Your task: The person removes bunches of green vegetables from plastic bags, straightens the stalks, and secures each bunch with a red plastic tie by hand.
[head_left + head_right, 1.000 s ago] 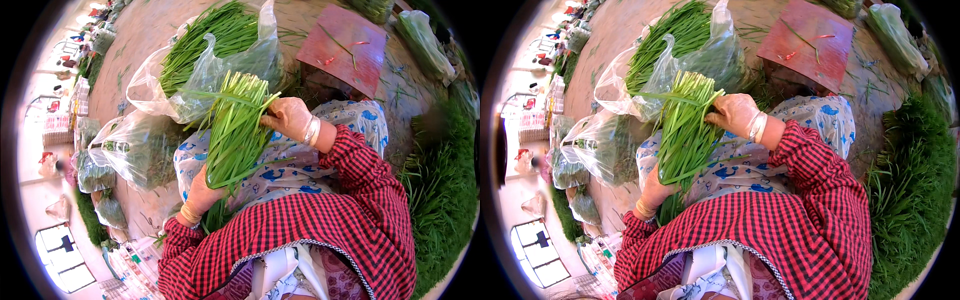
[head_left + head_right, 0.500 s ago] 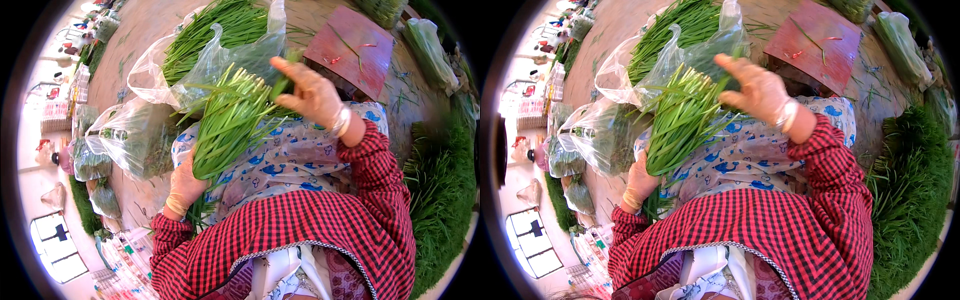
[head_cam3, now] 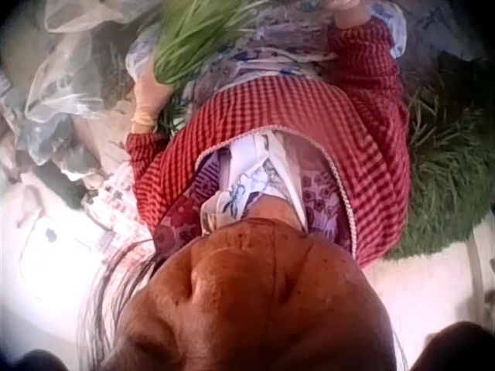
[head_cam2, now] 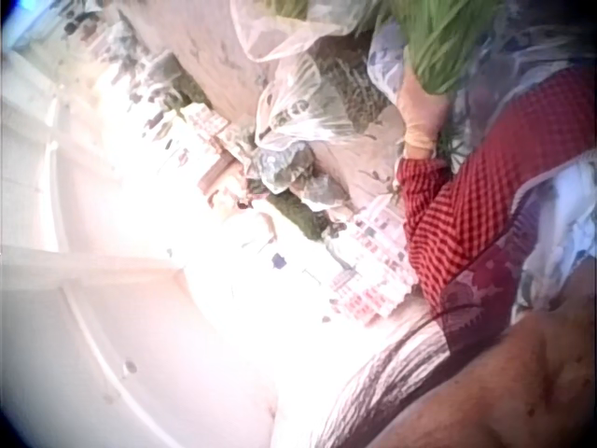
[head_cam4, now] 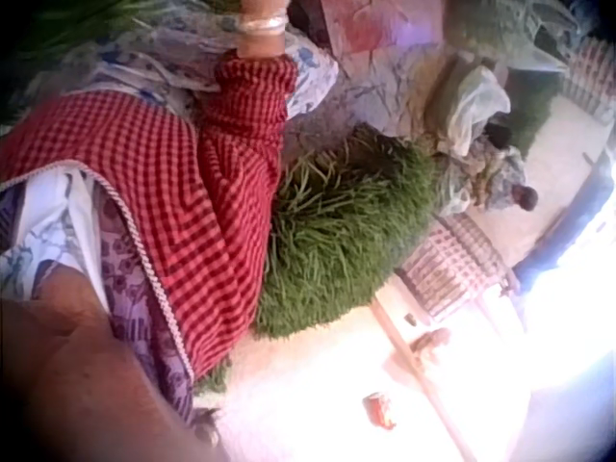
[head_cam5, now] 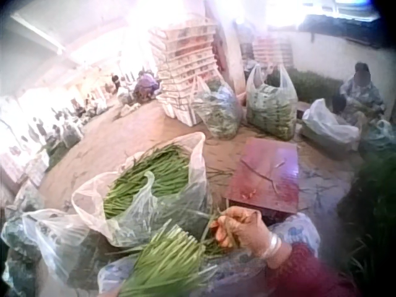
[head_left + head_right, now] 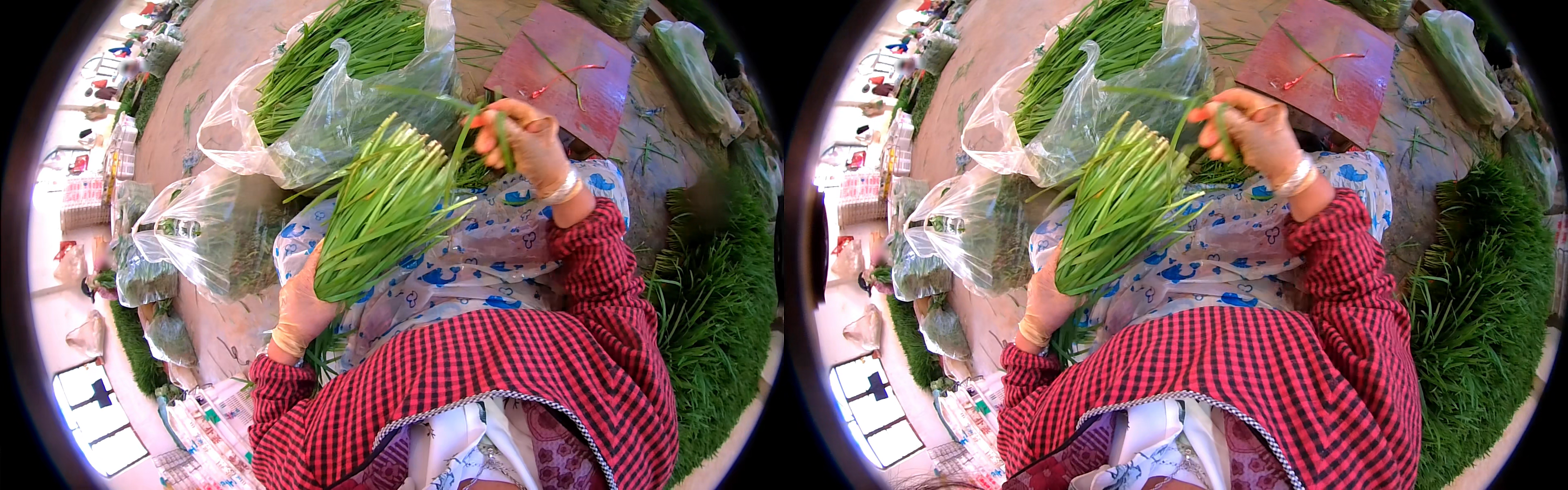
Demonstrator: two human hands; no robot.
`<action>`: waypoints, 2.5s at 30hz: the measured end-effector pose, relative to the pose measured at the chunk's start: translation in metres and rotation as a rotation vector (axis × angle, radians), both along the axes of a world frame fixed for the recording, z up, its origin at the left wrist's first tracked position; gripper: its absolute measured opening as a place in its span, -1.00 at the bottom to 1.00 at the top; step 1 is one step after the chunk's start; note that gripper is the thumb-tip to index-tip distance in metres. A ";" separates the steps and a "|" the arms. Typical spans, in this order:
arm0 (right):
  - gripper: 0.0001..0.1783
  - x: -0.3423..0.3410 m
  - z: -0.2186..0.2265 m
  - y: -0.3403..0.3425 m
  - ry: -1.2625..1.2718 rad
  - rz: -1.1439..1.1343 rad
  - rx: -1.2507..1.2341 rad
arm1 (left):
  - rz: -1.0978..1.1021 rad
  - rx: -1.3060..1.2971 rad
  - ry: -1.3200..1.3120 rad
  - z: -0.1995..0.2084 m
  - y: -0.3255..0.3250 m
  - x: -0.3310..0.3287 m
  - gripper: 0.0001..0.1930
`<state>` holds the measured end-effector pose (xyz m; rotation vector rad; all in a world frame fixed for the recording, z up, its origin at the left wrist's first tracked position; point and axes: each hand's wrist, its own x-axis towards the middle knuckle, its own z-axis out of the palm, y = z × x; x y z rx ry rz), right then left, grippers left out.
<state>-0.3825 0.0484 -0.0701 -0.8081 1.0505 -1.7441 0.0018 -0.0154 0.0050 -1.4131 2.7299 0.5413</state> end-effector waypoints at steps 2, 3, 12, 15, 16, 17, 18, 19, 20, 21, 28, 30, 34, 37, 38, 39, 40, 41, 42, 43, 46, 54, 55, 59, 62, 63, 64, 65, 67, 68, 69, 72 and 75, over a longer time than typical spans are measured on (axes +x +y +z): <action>-0.80 -0.040 -0.033 0.007 0.135 -0.023 0.113 | 0.016 -0.028 0.000 0.002 -0.003 0.001 -0.17; -0.79 -0.058 -0.048 0.009 0.240 0.023 0.234 | 0.020 -0.040 0.001 0.002 -0.004 0.000 -0.17; -0.67 0.028 -0.036 -0.011 0.293 0.333 0.168 | -0.036 -0.279 -0.017 0.010 0.001 -0.008 -0.16; -0.71 -0.007 -0.035 -0.012 0.278 0.087 0.239 | -0.077 -0.375 0.005 0.015 -0.001 -0.002 -0.13; -0.70 -0.009 -0.031 -0.011 0.359 0.001 0.286 | -0.060 -0.367 -0.018 0.017 -0.001 -0.002 -0.11; -0.70 -0.009 -0.022 -0.009 0.439 -0.086 0.334 | -0.058 -0.363 -0.044 0.018 -0.002 -0.001 -0.14; -0.68 0.000 -0.014 -0.007 0.515 -0.080 0.239 | -0.057 -0.359 -0.069 0.019 -0.003 -0.002 -0.17; -0.62 0.012 -0.007 -0.005 0.644 -0.072 0.084 | -0.063 -0.351 -0.093 0.017 -0.005 -0.003 -0.20; -0.52 0.024 0.000 -0.007 0.864 -0.118 -0.031 | -0.072 -0.346 -0.104 0.018 -0.006 -0.006 -0.20; -0.42 0.037 0.008 -0.010 1.082 -0.165 -0.149 | -0.082 -0.341 -0.115 0.019 -0.006 -0.011 -0.20; -0.60 0.094 0.030 -0.026 1.273 0.132 -0.041 | -0.099 -0.341 -0.130 0.012 -0.004 -0.015 -0.20; -0.66 0.094 0.021 -0.026 1.269 0.176 -0.100 | -0.132 -0.361 -0.120 0.009 -0.006 -0.013 -0.20; -0.75 0.077 0.011 -0.017 1.114 0.296 -0.134 | -0.215 -0.416 -0.100 0.009 -0.008 -0.011 -0.14; -0.75 0.056 0.011 -0.001 0.360 0.615 0.166 | -0.244 -0.431 -0.028 0.003 -0.014 -0.002 -0.14; -0.76 0.046 0.020 0.006 0.292 0.575 0.239 | -0.188 -0.404 -0.060 0.004 -0.012 -0.001 -0.14; -0.76 0.037 0.029 0.013 0.225 0.534 0.312 | -0.168 -0.402 -0.064 0.002 -0.011 0.004 -0.14; -0.76 0.025 0.025 0.023 0.158 0.371 0.280 | -0.161 -0.399 -0.053 -0.002 -0.014 0.004 -0.13; -0.75 0.014 0.022 0.032 0.086 0.221 0.235 | -0.145 -0.404 -0.055 0.000 -0.014 0.007 -0.13; -0.75 -0.002 0.021 0.041 0.079 0.182 0.232 | -0.128 -0.414 -0.055 0.001 -0.013 0.009 -0.13; -0.75 -0.021 0.021 0.051 0.073 0.133 0.229 | -0.121 -0.426 -0.048 0.003 -0.013 0.007 -0.12; -0.46 -0.025 -0.016 0.047 0.375 0.232 0.357 | -0.149 -0.486 0.007 -0.001 -0.018 0.002 -0.10; -0.59 0.057 0.010 0.011 1.066 0.001 0.030 | -0.119 -0.418 -0.123 0.009 -0.013 -0.005 -0.19; -0.68 0.069 0.008 0.008 1.020 -0.045 -0.094 | -0.118 -0.410 -0.139 0.011 -0.011 -0.006 -0.19; -0.83 0.071 0.011 0.002 1.005 -0.193 -0.224 | -0.110 -0.375 -0.134 0.013 -0.008 -0.012 -0.18; -0.87 0.050 0.003 0.006 1.036 -0.243 -0.146 | -0.121 -0.409 -0.094 0.010 -0.007 -0.010 -0.18; -0.82 0.044 -0.002 0.007 1.128 -0.229 -0.124 | -0.118 -0.413 -0.086 0.010 -0.007 -0.009 -0.18; -0.77 0.045 -0.004 0.007 1.166 -0.211 -0.101 | -0.120 -0.413 -0.073 0.009 -0.007 -0.008 -0.19; -0.72 0.049 -0.008 0.006 1.203 -0.194 -0.077 | -0.121 -0.414 -0.061 0.008 -0.008 -0.008 -0.19; -0.63 0.055 -0.014 0.003 1.283 -0.225 -0.064 | -0.133 -0.418 -0.046 0.006 -0.008 -0.010 -0.19; -0.59 0.058 -0.017 0.002 1.328 -0.276 -0.075 | -0.137 -0.422 -0.038 0.005 -0.008 -0.012 -0.19; -0.55 0.062 -0.017 0.001 1.372 -0.326 -0.086 | -0.140 -0.424 -0.031 0.004 -0.009 -0.015 -0.18; -0.56 0.078 -0.030 -0.012 1.086 -0.303 -0.064 | -0.135 -0.437 -0.059 0.004 -0.008 -0.018 -0.14; -0.63 0.083 -0.028 -0.019 0.743 -0.193 -0.128 | -0.146 -0.489 -0.094 0.005 -0.010 -0.019 -0.10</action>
